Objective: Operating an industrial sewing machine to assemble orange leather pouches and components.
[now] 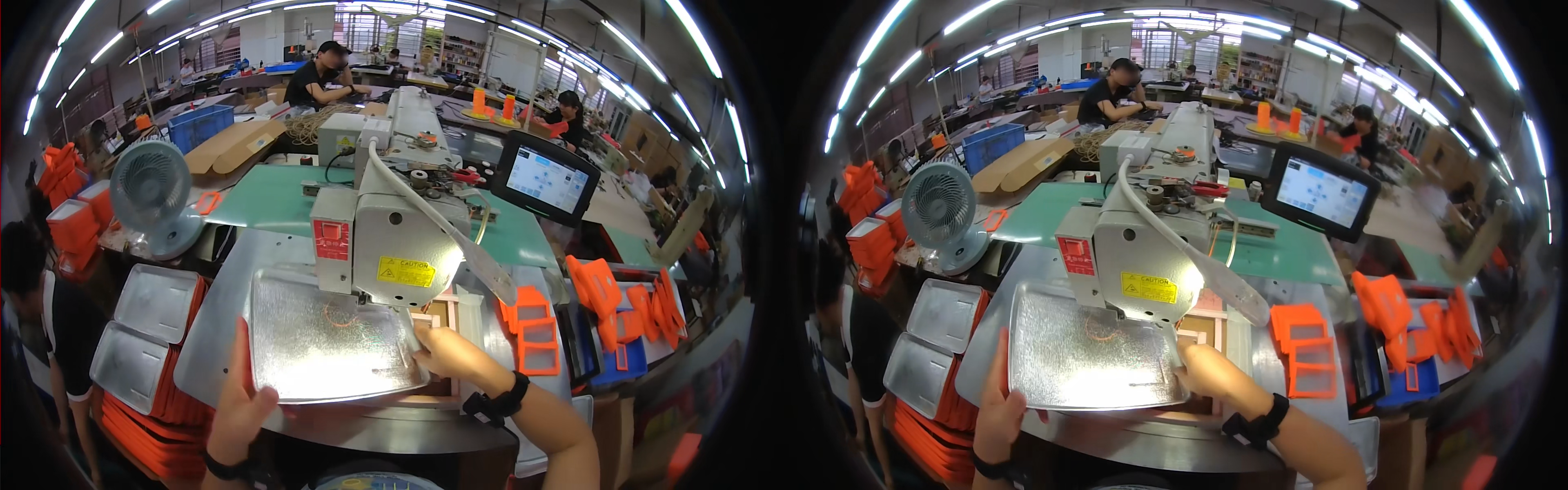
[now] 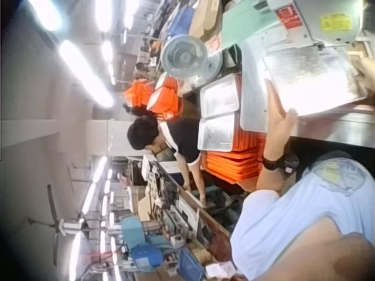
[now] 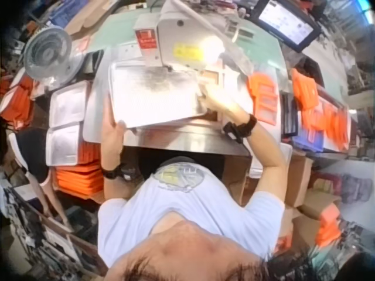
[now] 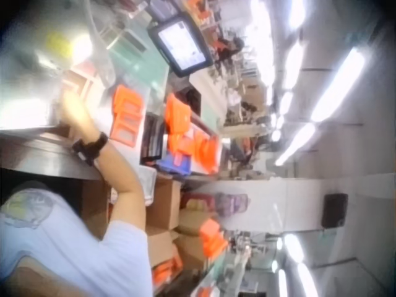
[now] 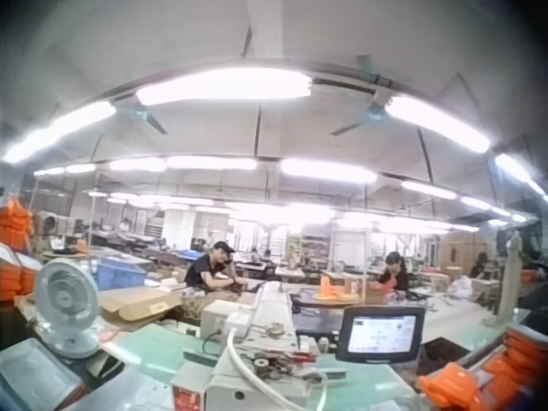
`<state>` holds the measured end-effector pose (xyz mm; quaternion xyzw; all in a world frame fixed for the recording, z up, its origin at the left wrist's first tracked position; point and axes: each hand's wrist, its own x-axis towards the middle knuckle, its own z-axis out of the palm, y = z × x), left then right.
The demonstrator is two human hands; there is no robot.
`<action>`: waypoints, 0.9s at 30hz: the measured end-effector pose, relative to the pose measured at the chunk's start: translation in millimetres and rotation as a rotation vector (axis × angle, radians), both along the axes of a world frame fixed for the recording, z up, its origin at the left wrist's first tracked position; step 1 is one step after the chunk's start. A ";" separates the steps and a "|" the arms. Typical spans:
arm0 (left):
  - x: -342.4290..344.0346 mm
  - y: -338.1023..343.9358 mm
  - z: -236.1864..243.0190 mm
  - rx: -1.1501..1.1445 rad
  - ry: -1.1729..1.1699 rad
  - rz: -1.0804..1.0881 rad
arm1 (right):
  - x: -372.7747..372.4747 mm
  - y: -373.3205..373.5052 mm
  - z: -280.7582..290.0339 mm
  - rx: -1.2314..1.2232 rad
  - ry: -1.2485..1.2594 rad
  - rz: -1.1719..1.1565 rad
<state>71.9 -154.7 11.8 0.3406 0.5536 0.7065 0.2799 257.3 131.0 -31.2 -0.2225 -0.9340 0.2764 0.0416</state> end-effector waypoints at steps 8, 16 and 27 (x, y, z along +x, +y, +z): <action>41.9 10.9 -40.1 -0.103 -0.157 0.170 | -19.2 -42.4 12.1 -0.346 0.144 0.209; -17.0 -89.5 -59.3 0.107 -0.781 0.508 | -26.5 -73.1 30.5 0.252 0.312 0.168; 4.2 -51.2 -16.6 0.542 -0.594 0.486 | -0.8 -56.6 51.0 -0.259 0.389 0.371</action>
